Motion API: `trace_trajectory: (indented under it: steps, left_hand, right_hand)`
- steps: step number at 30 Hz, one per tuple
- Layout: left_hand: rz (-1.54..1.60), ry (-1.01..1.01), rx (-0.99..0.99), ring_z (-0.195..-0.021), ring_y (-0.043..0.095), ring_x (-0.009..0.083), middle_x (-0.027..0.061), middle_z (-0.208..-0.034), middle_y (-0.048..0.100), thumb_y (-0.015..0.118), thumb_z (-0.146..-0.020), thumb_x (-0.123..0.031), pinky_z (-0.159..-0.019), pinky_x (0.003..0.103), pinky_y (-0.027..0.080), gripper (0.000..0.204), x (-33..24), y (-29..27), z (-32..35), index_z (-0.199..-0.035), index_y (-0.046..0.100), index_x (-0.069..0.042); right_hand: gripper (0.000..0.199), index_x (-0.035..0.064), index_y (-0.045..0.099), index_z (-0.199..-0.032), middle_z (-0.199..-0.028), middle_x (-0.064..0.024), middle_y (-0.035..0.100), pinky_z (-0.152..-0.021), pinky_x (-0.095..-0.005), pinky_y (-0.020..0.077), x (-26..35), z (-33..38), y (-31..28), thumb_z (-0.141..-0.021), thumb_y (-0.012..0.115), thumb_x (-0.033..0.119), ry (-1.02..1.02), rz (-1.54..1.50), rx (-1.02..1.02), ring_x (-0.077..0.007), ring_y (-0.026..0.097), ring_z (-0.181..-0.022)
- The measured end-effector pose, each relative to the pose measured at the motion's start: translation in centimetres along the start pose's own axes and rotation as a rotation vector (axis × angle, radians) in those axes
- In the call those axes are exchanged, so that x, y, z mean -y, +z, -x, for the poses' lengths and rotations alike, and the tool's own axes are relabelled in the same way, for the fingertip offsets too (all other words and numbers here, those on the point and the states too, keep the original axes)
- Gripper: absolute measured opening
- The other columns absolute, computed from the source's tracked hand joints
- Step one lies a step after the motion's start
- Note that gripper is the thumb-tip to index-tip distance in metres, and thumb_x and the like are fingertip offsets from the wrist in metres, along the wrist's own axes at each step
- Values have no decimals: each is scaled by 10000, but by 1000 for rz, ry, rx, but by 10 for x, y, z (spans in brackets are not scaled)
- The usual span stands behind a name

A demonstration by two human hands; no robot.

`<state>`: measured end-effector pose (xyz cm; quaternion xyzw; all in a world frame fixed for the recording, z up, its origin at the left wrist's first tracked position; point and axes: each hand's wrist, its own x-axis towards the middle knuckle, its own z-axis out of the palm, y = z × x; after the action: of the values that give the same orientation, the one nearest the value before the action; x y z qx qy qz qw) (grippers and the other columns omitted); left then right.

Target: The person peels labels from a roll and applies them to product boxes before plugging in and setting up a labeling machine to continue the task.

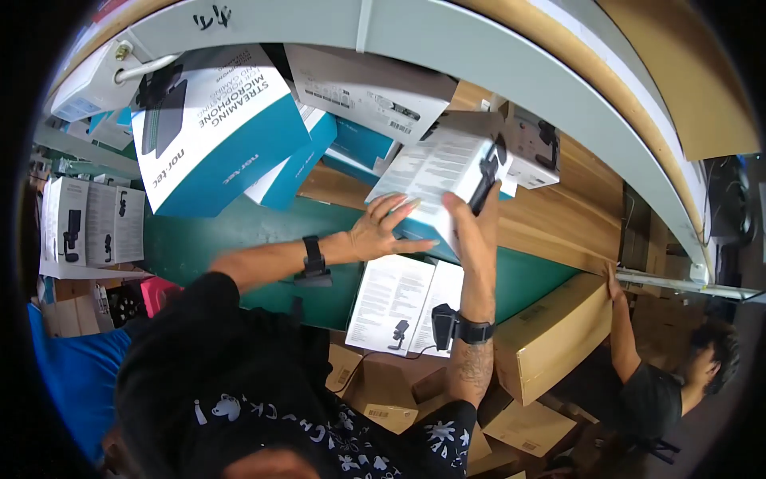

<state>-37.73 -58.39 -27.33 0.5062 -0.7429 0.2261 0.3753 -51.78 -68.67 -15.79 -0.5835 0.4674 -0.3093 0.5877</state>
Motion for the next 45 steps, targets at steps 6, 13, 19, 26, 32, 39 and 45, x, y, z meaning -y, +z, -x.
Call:
trace_trajectory:
  steps: [6, 13, 19, 26, 32, 39, 45]
  left_hand:
    - [348, -301, 325, -1341, 291, 426, 222, -1427, 271, 688, -787, -172, -1052, 492, 374, 665, 2, -21, 36, -1400, 431, -188]
    - [390, -517, 380, -1201, 450, 389, 189, -1334, 394, 634, -817, -168, -963, 472, 442, 503, 1, -124, 124, -1281, 471, -63]
    - [-184, -1002, 30, -989, 575, 354, 145, -1039, 592, 666, -789, -120, -840, 427, 489, 289, 61, -288, 180, -1054, 600, -27]
    - [-936, -867, -432, -1023, 549, 324, 153, -1089, 541, 731, -739, -123, -842, 426, 442, 379, 99, -492, 167, -1064, 563, -24]
    - [-737, -1034, -992, -1186, 432, 243, 162, -1252, 448, 752, -762, -163, -1028, 351, 327, 723, 124, -618, 220, -1318, 332, 32]
    - [-122, -1349, -927, -743, 552, 55, 33, -805, 653, 661, -887, -108, -670, 193, 431, 149, 130, -621, 235, -862, 613, 31]
    - [273, -1130, -982, -825, 664, 173, 148, -908, 693, 562, -947, -89, -783, 284, 517, 175, 119, -632, 232, -1032, 555, 63]
  right_hand:
    - [1050, -85, 310, -1409, -1212, -360, 522, -1039, -457, 356, -9, -50, 44, -620, 769, 434, -304, 1034, -233, -433, 430, -1253]
    - [494, -12, 618, -1127, -1071, -258, 643, -916, -505, 441, -102, -117, 37, -840, 587, 389, -387, 1142, -63, -458, 574, -1027]
    - [599, -150, 485, -1210, -1237, -347, 491, -1013, -520, 353, -124, -73, 44, -930, 574, 372, -768, 1125, -485, -480, 470, -1138]
    - [435, -72, 541, -1216, -1146, -208, 608, -834, -353, 481, -91, 112, 259, -898, 630, 210, -375, 508, 327, -276, 602, -970]
    - [967, -81, 324, -1396, -1410, -336, 347, -1107, -489, 254, 18, 75, 524, -792, 653, 598, -688, 934, -39, -439, 320, -1339]
    - [1388, -113, 22, -1453, -1456, -362, 249, -1126, -482, 225, -9, 30, 572, -604, 667, 774, 4, 1148, -81, -440, 241, -1379]
    - [1305, -144, 70, -1434, -1392, -428, 259, -1105, -488, 272, 9, 71, 565, -585, 736, 590, -12, 1013, -60, -507, 294, -1322]
